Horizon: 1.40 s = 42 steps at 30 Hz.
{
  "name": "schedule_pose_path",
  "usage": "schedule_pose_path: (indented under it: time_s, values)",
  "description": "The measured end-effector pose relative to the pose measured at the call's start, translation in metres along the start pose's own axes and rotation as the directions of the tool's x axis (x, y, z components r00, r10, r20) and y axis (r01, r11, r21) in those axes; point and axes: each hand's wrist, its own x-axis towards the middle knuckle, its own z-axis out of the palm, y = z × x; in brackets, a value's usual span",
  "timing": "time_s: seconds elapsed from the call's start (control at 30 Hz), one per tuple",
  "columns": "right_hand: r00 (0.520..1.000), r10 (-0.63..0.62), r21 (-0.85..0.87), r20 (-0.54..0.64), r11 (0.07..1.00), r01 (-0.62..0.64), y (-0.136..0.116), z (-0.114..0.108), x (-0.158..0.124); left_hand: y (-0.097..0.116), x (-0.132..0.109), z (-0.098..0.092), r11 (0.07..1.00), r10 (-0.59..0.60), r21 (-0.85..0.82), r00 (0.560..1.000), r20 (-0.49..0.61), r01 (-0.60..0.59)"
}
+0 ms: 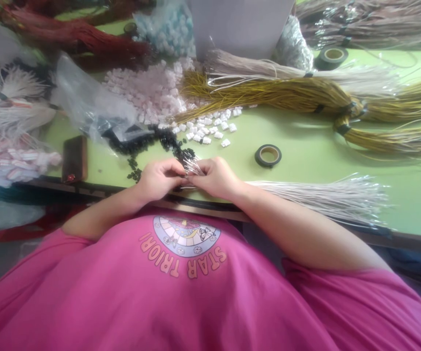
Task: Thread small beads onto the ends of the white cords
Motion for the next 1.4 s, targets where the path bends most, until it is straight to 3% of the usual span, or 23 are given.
schedule_pose_path:
  time_s: [0.23, 0.43, 0.53, 0.6, 0.7, 0.8, 1.03, 1.27, 1.4]
  values:
    - [0.999, -0.017, 0.028, 0.041, 0.999, 0.016, 0.002, 0.001, -0.002, -0.001, -0.005, 0.002, 0.990, 0.094, 0.107, 0.995, 0.025, -0.096]
    - [0.998, -0.035, 0.038, 0.056, 0.999, 0.033, 0.001, -0.004, 0.000, 0.004, -0.015, -0.013, 0.891, 0.310, 0.315, 0.945, 0.105, -0.328]
    - [0.998, -0.055, 0.063, -0.014, 0.996, 0.056, 0.002, -0.007, 0.001, 0.005, -0.010, -0.030, 0.866, 0.216, 0.422, 0.961, 0.171, -0.269]
    - [1.000, -0.013, 0.116, 0.024, 0.993, 0.010, 0.003, -0.009, 0.001, 0.003, 0.000, -0.042, 0.859, 0.111, 0.479, 0.980, 0.165, -0.179]
    - [0.993, 0.048, 0.210, 0.111, 0.975, -0.071, 0.003, -0.010, 0.000, -0.005, 0.020, -0.057, 0.803, 0.011, 0.594, 0.998, 0.066, -0.048]
    - [0.995, 0.048, 0.269, 0.091, 0.961, -0.071, 0.003, -0.011, -0.001, -0.019, 0.038, -0.061, 0.719, -0.002, 0.695, 1.000, -0.029, 0.022]
    - [0.996, 0.006, 0.279, 0.093, 0.960, -0.032, 0.004, -0.010, 0.000, -0.040, 0.050, -0.052, 0.705, 0.102, 0.705, 0.995, 0.012, -0.081]
    - [0.990, 0.045, 0.264, 0.133, 0.961, -0.079, 0.003, -0.009, 0.000, -0.043, 0.049, -0.053, 0.701, 0.082, 0.711, 0.997, 0.003, -0.059]
    - [0.991, 0.014, 0.242, 0.135, 0.969, -0.047, 0.002, -0.009, 0.001, -0.033, 0.042, -0.057, 0.700, 0.113, 0.709, 0.994, 0.016, -0.091]
